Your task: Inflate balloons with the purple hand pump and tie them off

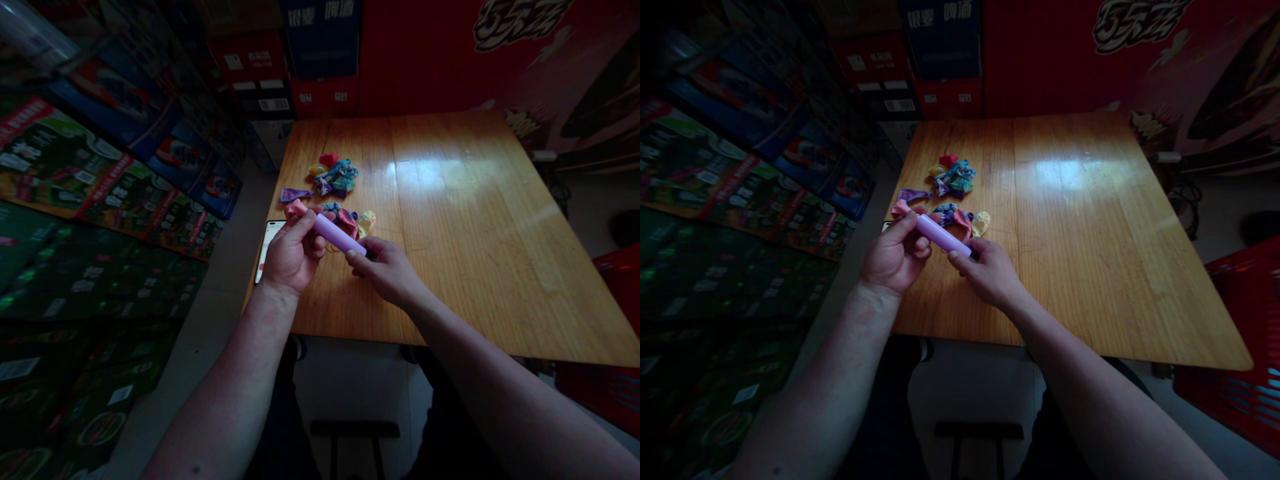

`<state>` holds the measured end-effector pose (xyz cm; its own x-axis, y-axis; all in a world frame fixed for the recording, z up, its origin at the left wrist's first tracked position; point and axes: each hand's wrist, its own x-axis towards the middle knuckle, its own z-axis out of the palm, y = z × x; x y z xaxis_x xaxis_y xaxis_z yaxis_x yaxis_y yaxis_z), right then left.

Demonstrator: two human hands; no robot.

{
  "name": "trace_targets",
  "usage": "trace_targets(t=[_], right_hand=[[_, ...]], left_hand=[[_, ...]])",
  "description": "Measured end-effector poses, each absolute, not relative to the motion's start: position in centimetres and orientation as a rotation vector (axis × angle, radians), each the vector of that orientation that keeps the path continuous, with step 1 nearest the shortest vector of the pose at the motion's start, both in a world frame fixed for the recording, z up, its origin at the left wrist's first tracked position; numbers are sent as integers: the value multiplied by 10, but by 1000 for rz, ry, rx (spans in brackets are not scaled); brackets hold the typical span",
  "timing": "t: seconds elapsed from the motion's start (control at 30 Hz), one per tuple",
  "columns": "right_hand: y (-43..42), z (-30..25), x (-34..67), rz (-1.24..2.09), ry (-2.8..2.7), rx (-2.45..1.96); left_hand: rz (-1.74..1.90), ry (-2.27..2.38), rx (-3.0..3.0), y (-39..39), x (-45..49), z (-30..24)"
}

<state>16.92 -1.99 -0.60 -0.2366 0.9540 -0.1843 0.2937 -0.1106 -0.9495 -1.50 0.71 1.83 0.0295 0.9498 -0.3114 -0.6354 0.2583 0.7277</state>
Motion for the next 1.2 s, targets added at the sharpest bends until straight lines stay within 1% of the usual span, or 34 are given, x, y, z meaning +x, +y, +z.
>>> trace_targets(t=[0.23, 1.2], right_hand=[[-21, -4, 168, 1413, -1525, -1400], [-23, -6, 166, 1358, -1544, -1479]], left_hand=[[1296, 892, 463, 7, -14, 17], [1251, 896, 413, 7, -13, 18]])
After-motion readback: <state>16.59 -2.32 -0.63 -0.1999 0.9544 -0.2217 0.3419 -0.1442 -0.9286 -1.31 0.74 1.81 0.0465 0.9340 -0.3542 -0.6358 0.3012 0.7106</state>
